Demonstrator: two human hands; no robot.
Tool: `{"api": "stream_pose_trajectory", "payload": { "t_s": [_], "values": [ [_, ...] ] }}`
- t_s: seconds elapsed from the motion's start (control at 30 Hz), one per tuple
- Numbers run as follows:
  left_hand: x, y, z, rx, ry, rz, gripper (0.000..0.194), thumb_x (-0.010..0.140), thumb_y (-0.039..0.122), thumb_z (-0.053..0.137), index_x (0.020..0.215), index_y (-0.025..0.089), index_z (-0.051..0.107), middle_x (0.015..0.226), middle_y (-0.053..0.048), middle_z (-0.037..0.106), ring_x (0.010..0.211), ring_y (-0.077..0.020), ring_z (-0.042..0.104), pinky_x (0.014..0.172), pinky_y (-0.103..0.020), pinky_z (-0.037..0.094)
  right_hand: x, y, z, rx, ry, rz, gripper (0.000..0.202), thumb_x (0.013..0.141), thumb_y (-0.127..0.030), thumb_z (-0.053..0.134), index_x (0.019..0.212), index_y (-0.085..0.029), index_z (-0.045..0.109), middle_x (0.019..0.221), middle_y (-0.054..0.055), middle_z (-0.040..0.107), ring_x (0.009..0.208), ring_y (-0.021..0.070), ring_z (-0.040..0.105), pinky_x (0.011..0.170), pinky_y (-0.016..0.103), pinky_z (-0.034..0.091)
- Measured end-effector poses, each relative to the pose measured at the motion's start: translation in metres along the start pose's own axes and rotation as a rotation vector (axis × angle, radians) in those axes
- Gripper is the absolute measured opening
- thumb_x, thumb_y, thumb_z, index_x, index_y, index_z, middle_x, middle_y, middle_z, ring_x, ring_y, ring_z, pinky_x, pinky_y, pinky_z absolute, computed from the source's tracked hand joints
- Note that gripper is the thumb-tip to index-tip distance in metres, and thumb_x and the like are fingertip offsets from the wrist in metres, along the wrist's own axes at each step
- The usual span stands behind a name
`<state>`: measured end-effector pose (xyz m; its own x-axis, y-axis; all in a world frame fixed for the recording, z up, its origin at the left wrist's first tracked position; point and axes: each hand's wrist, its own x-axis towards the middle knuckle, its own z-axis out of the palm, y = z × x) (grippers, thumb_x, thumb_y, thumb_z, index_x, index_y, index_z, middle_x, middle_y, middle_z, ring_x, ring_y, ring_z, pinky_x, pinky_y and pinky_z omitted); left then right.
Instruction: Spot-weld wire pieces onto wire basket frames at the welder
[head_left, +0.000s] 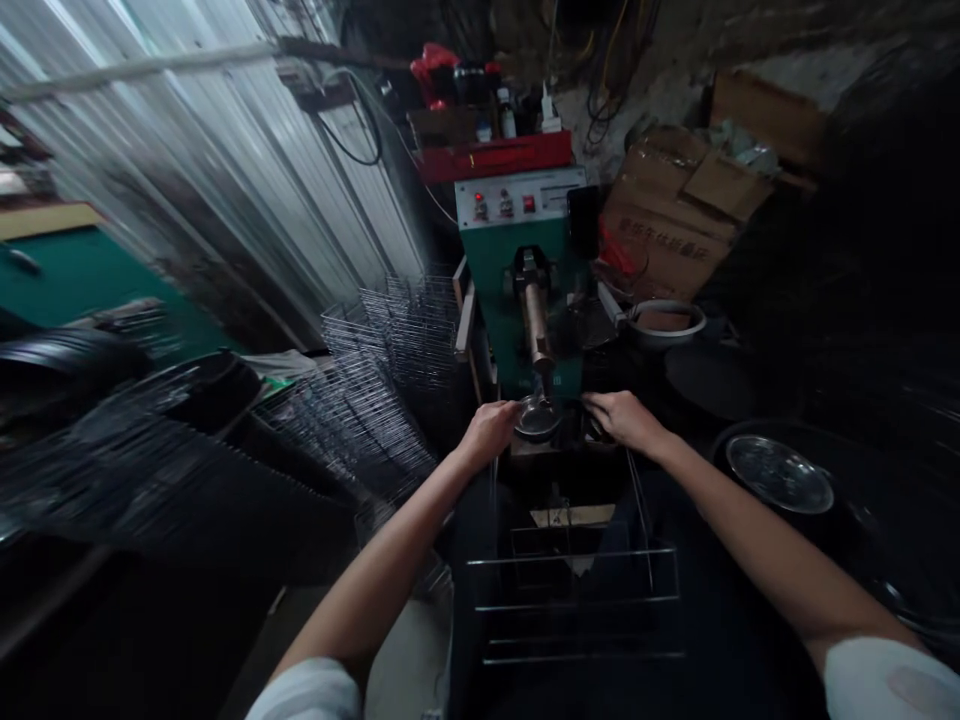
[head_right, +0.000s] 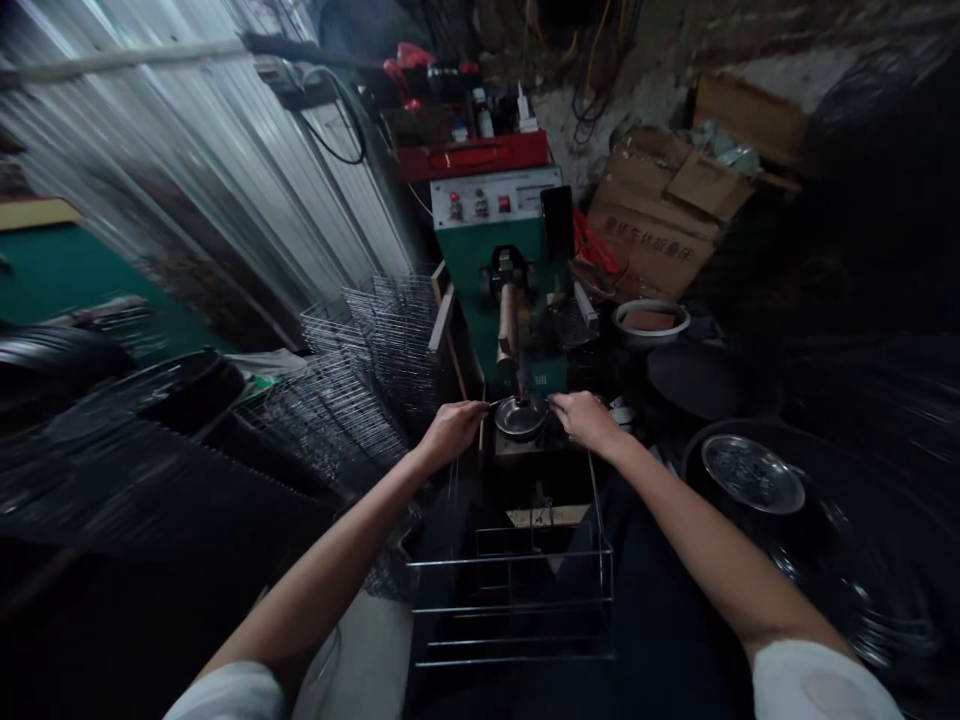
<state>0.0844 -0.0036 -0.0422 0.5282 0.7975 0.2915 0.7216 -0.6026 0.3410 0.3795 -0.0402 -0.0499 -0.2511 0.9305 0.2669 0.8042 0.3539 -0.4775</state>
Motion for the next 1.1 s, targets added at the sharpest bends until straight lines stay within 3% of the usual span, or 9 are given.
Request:
{"api": "stream_pose_trajectory", "payload": {
  "t_s": [0.13,0.33,0.47,0.73,1.1],
  "values": [
    [0.001,0.002,-0.006,-0.002,-0.008,0.018,0.023,0.099,0.023,0.052,0.100,0.016,0.074,0.088,-0.009,0.077,0.080,-0.0191,0.072,0.079,-0.026,0.053,0.012,-0.009,-0.016,-0.058,-0.108,0.023,0.019,0.099,-0.033,0.062,0.104,-0.027,0.079,0.089,0.006,0.077,0.082,0.0241,0.072,0.074,0.027,0.049],
    [-0.024,0.005,0.032,-0.022,-0.083,-0.024,0.020,0.097,0.018,0.054,0.085,0.015,0.070,0.071,-0.004,0.071,0.066,-0.0145,0.066,0.066,-0.021,0.046,-0.012,-0.003,0.016,-0.295,-0.276,0.052,0.019,0.104,-0.032,0.057,0.105,-0.026,0.075,0.094,0.008,0.075,0.086,0.0241,0.071,0.068,0.026,0.044],
    [-0.029,0.003,0.044,-0.026,-0.108,-0.062,0.022,0.100,0.023,0.051,0.088,0.016,0.069,0.074,-0.004,0.071,0.068,-0.0150,0.066,0.067,-0.022,0.045,-0.016,-0.001,0.029,-0.349,-0.316,0.076,0.023,0.106,-0.034,0.052,0.111,-0.025,0.072,0.095,0.010,0.074,0.087,0.0266,0.070,0.067,0.028,0.043],
    [-0.023,0.001,0.046,0.003,-0.144,-0.114,0.023,0.100,0.026,0.049,0.104,0.022,0.071,0.080,-0.006,0.074,0.075,-0.0201,0.070,0.066,-0.024,0.043,-0.011,0.002,0.035,-0.390,-0.342,0.082,0.025,0.108,-0.037,0.048,0.112,-0.027,0.071,0.101,0.008,0.075,0.090,0.0271,0.069,0.067,0.029,0.042],
    [0.009,-0.007,0.034,0.005,-0.167,-0.103,0.022,0.100,0.026,0.048,0.099,0.021,0.070,0.073,-0.004,0.069,0.069,-0.0188,0.068,0.060,-0.024,0.037,0.022,0.018,0.029,-0.235,-0.269,0.039,0.020,0.104,-0.030,0.056,0.102,-0.029,0.076,0.096,0.005,0.075,0.089,0.0240,0.068,0.074,0.028,0.044]
  ]
}}
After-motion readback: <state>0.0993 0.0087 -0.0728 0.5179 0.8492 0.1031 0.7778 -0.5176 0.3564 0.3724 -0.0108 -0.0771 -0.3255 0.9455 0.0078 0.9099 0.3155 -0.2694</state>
